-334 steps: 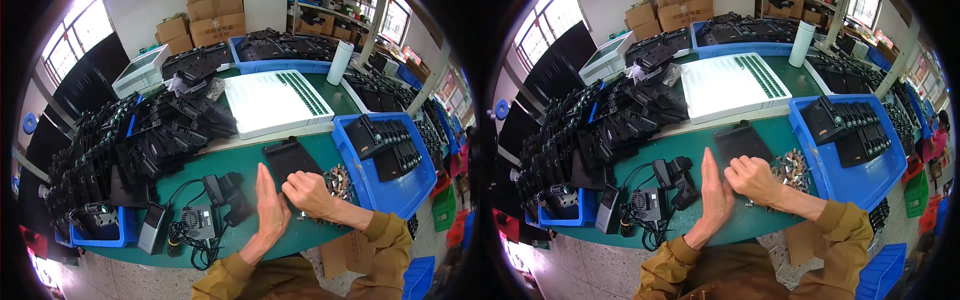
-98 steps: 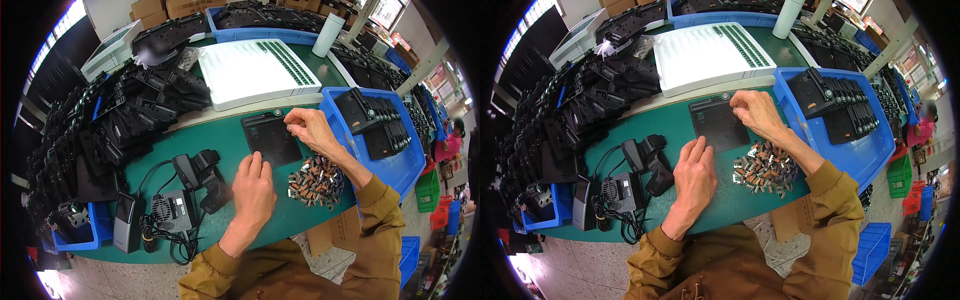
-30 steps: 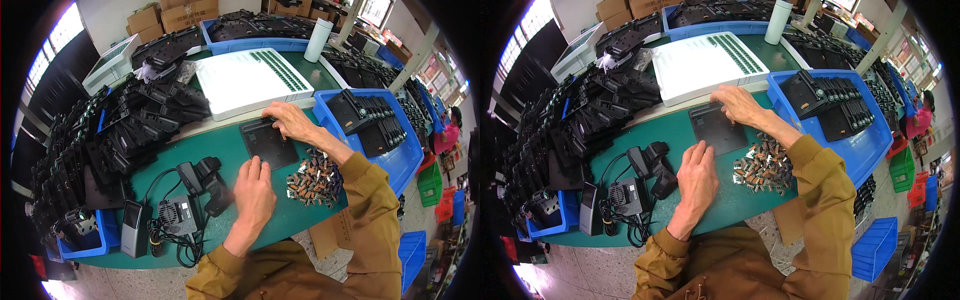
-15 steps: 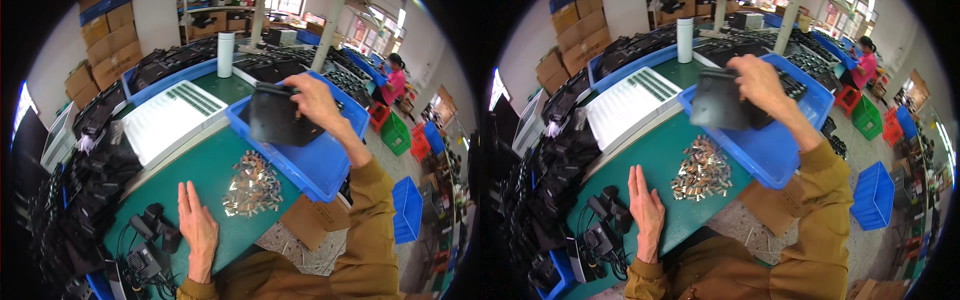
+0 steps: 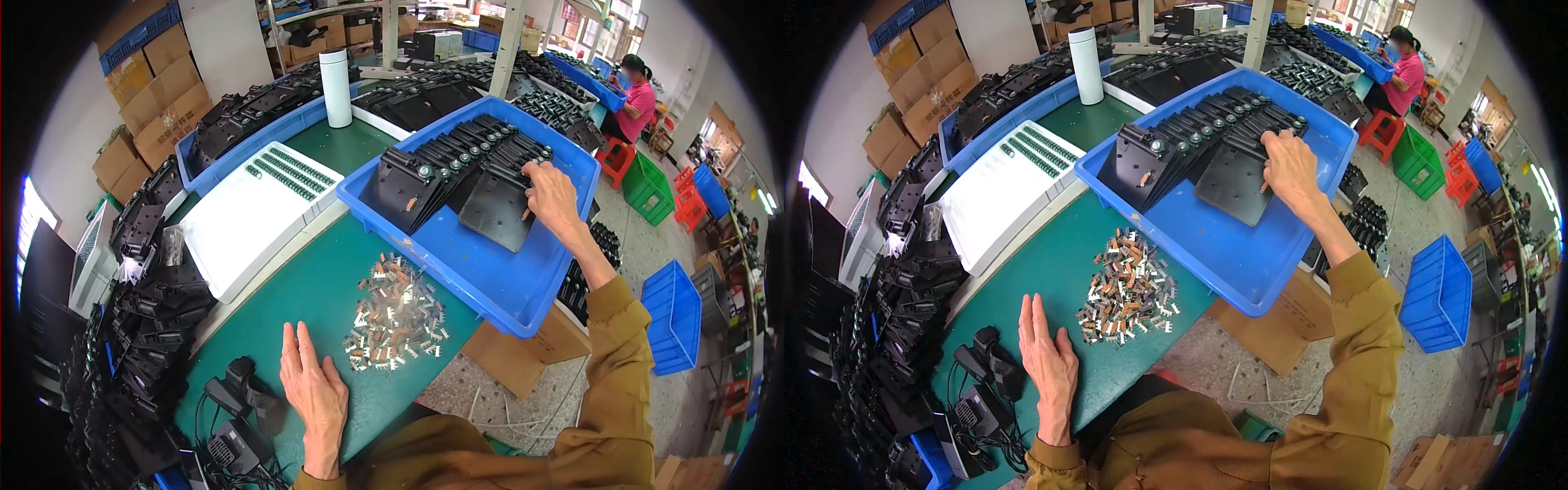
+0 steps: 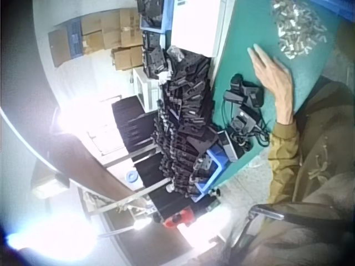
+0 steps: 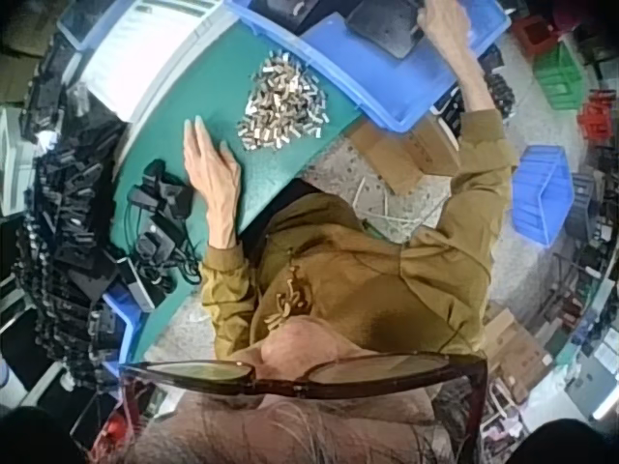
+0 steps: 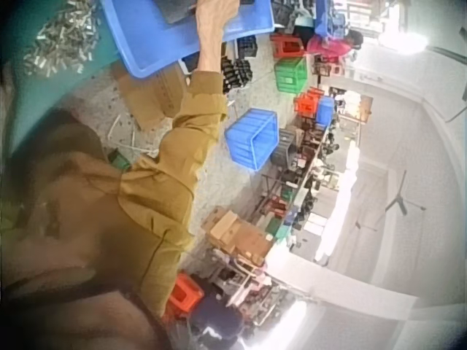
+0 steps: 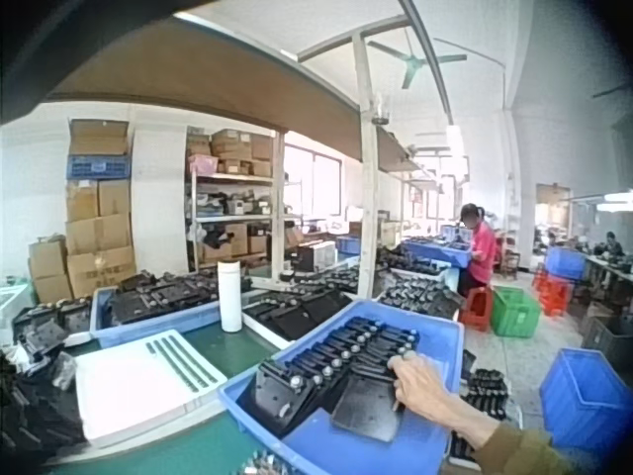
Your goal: The person picks up a black plastic base and places it on the table to install a green circular component from a white tray and a small metal contact from a pile. Once assembled, the person places the unit into a blue tray and repeats the process with another base.
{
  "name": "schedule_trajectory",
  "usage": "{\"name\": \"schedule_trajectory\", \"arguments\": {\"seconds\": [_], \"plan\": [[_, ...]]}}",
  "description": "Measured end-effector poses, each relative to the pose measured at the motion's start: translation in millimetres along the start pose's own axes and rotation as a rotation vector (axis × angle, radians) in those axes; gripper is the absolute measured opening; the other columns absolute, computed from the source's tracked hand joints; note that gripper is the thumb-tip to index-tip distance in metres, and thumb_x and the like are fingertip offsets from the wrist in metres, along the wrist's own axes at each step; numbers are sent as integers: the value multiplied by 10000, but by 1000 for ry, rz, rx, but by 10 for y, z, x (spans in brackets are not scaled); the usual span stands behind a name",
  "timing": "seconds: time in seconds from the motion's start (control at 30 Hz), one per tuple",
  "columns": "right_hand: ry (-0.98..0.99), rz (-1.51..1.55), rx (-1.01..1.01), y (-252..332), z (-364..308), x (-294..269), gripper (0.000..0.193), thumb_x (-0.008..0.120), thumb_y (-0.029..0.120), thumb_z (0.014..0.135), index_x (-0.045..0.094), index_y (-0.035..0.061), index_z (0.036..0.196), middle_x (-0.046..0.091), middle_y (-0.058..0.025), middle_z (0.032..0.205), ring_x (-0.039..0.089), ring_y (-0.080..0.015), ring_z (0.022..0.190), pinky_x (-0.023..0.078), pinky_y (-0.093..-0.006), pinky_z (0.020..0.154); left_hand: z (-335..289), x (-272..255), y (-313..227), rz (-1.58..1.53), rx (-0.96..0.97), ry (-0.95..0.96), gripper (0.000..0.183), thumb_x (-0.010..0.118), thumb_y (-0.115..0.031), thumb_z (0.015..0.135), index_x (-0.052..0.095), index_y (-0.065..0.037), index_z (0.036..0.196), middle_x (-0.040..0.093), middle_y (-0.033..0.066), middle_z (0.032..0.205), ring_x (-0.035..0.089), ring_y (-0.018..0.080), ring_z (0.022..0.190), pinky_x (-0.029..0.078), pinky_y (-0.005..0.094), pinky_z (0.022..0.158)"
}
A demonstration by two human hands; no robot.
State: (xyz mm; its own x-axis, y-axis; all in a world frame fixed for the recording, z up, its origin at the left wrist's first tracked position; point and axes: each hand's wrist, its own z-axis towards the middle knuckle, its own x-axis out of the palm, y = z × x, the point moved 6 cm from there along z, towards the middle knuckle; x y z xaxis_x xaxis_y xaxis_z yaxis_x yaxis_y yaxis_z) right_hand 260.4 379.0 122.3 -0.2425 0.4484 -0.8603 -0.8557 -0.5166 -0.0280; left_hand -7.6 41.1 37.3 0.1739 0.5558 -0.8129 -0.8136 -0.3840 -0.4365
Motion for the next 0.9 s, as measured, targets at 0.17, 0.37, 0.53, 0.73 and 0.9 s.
{"name": "schedule_trajectory", "arguments": {"seconds": [0.17,0.37,0.53,0.73,0.9], "plan": [[-37,3,2,100,13,161,259,657,1,672,595,14,924,603,-198,881,626,-385,825,528,-486,676,4,-4,-9,-11,29,-16,660,615,36,773,420,13,1404,414,243,1440,467,391,1244,379,450,1021],[-22,-16,25,79,66,347,236,677,18,645,594,-2,866,603,-204,872,631,-391,799,531,-488,650,7,-7,-3,-16,17,8,656,621,33,774,423,18,1399,419,246,1433,471,388,1239,380,449,1023],[-89,-11,27,117,115,366,176,662,35,652,603,-6,813,608,-212,843,639,-391,801,524,-490,628,7,-10,-15,-24,23,8,641,616,32,783,428,18,1396,422,245,1431,465,388,1250,378,449,1027],[-71,-5,50,139,158,334,146,645,42,658,612,8,796,622,-194,827,645,-388,785,523,-481,621,2,-13,-18,-32,4,29,628,613,35,788,438,17,1392,428,243,1427,453,386,1272,372,449,1037],[-86,19,43,138,133,231,186,635,38,672,654,31,857,647,-174,859,653,-370,796,524,-474,660,2,-18,-15,-40,11,28,632,617,39,784,440,16,1390,433,241,1424,453,387,1272,369,450,1040]]}}
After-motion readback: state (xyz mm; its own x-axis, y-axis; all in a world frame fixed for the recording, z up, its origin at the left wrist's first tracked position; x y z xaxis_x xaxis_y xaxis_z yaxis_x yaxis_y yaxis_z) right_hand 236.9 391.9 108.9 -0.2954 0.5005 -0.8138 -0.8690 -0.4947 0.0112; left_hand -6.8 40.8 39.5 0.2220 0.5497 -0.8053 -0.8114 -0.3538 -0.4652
